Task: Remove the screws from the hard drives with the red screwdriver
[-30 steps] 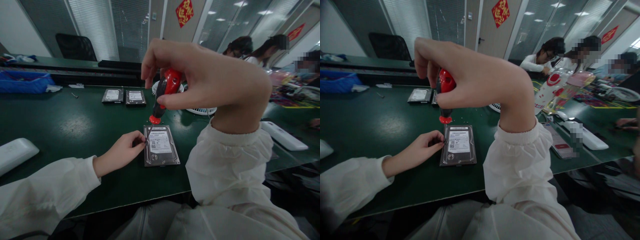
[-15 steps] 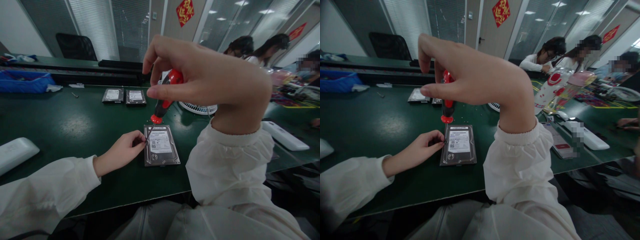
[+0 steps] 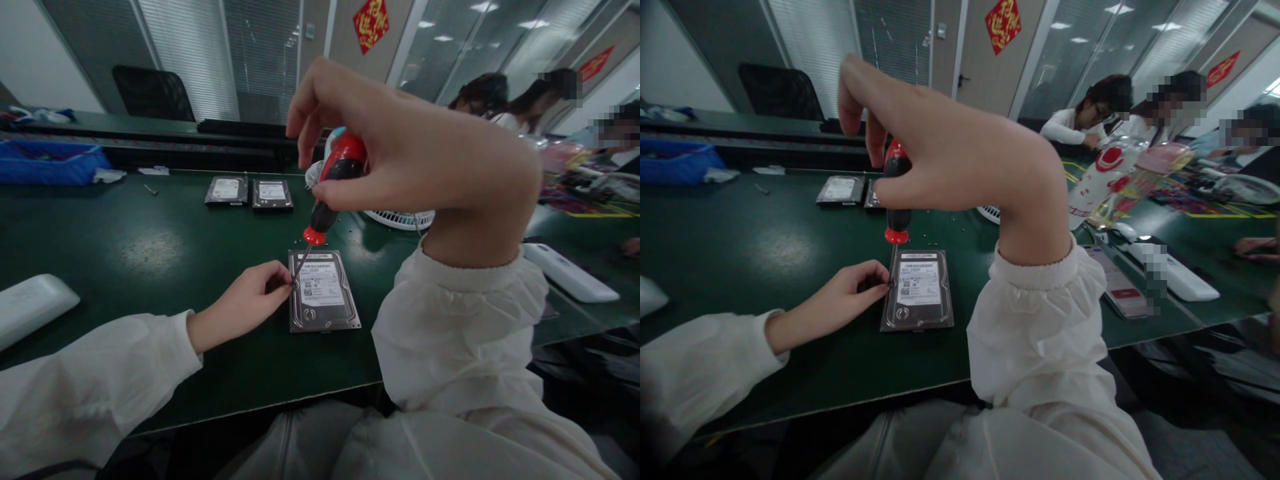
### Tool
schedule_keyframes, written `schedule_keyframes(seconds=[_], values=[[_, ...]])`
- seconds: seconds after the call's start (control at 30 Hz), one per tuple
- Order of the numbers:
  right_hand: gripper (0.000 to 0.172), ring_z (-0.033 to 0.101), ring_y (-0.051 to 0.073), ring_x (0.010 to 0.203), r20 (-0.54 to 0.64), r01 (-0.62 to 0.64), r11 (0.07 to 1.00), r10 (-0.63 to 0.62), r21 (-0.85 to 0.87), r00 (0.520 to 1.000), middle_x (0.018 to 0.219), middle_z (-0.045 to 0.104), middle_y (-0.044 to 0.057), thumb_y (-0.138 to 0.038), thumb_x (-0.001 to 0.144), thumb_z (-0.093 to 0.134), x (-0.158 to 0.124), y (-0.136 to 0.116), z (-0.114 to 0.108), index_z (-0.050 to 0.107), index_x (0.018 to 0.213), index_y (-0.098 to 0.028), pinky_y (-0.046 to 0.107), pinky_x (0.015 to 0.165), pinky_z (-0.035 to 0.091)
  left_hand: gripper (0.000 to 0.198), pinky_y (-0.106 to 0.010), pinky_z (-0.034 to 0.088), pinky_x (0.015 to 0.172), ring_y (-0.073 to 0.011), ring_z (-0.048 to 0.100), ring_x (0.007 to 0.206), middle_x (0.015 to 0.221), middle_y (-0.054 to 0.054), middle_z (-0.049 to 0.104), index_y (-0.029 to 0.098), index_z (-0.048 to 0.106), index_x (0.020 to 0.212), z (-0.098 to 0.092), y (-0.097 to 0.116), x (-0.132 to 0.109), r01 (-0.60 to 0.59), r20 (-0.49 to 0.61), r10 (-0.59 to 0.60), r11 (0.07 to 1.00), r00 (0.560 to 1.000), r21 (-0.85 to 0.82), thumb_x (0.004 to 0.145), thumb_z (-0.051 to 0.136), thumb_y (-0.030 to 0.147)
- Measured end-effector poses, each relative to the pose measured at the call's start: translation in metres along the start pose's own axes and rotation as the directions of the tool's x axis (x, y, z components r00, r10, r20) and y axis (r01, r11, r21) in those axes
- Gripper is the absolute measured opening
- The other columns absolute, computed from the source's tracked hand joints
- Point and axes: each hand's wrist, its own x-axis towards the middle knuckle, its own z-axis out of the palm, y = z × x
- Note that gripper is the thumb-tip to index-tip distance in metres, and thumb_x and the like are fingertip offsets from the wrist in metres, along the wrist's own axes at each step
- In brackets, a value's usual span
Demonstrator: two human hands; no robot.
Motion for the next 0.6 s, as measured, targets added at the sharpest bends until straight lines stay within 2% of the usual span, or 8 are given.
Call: schedule_keyframes(seconds=[0.07,0.2,0.3,0.4,0.5,0.6], values=[[0.046,0.059,0.012,0.108,0.006,0.03,0.999,-0.03,0.01,1.0,0.119,0.055,0.007,-0.027,0.085,0.061,0.0001,-0.0002,-0.0001,0.046,0.124,-0.009,0.021,0.08,0.047,0.016,-0.034,0.047,0.072,-0.0197,0.061,0.08,0.088,-0.001,0.066,0.021,0.06,0.09,0.0002,-0.0007,0.0001,-0.004,0.0,0.004,1.0,1.0,0.001,0.091,0.058,0.036],[0.044,0.06,0.011,0.102,-0.014,-0.035,0.999,0.035,-0.02,0.999,0.121,0.057,0.005,-0.05,0.093,0.053,0.0014,0.0004,0.0005,0.048,0.12,-0.015,0.022,0.082,0.045,0.016,-0.035,0.049,0.075,-0.0205,0.062,0.083,0.09,-0.001,0.066,0.021,0.06,0.09,0.0002,-0.0006,0.0007,-0.015,0.002,0.015,1.0,1.0,0.004,0.092,0.057,0.036],[0.037,0.061,0.01,0.101,-0.023,-0.045,0.999,0.045,-0.027,0.999,0.122,0.058,0.004,-0.043,0.092,0.056,0.0018,0.0025,0.0012,0.048,0.118,-0.018,0.021,0.08,0.046,0.017,-0.035,0.049,0.074,-0.0205,0.062,0.082,0.09,-0.001,0.066,0.021,0.06,0.09,0.0,-0.0004,0.0006,-0.009,0.006,0.009,1.0,1.0,0.007,0.092,0.057,0.037],[0.041,0.059,0.013,0.107,-0.016,0.036,0.999,-0.036,0.0,0.999,0.121,0.057,0.007,-0.032,0.088,0.06,0.0017,0.0045,0.0008,0.048,0.121,-0.013,0.023,0.084,0.048,0.016,-0.035,0.048,0.072,-0.02,0.061,0.08,0.088,0.0,0.066,0.021,0.06,0.089,-0.0001,-0.0014,0.0001,-0.009,0.0,0.009,1.0,1.0,0.011,0.092,0.057,0.037],[0.045,0.058,0.013,0.11,-0.005,0.064,0.998,-0.064,-0.004,0.998,0.124,0.056,0.009,-0.036,0.089,0.059,0.0027,0.0038,0.0005,0.049,0.123,-0.009,0.024,0.09,0.047,0.016,-0.035,0.048,0.073,-0.0199,0.061,0.081,0.088,0.0,0.066,0.021,0.06,0.09,-0.0002,-0.0022,-0.0001,-0.021,-0.001,0.021,1.0,1.0,0.01,0.092,0.058,0.037],[0.043,0.06,0.013,0.099,-0.023,-0.022,0.999,0.021,-0.045,1.0,0.114,0.062,0.006,-0.045,0.093,0.056,0.0042,0.002,0.0015,0.053,0.121,-0.012,0.025,0.084,0.045,0.016,-0.035,0.048,0.074,-0.0201,0.062,0.082,0.089,0.0,0.066,0.021,0.06,0.09,-0.0003,-0.0019,0.0,-0.015,-0.002,0.015,1.0,1.0,0.008,0.092,0.058,0.037]])
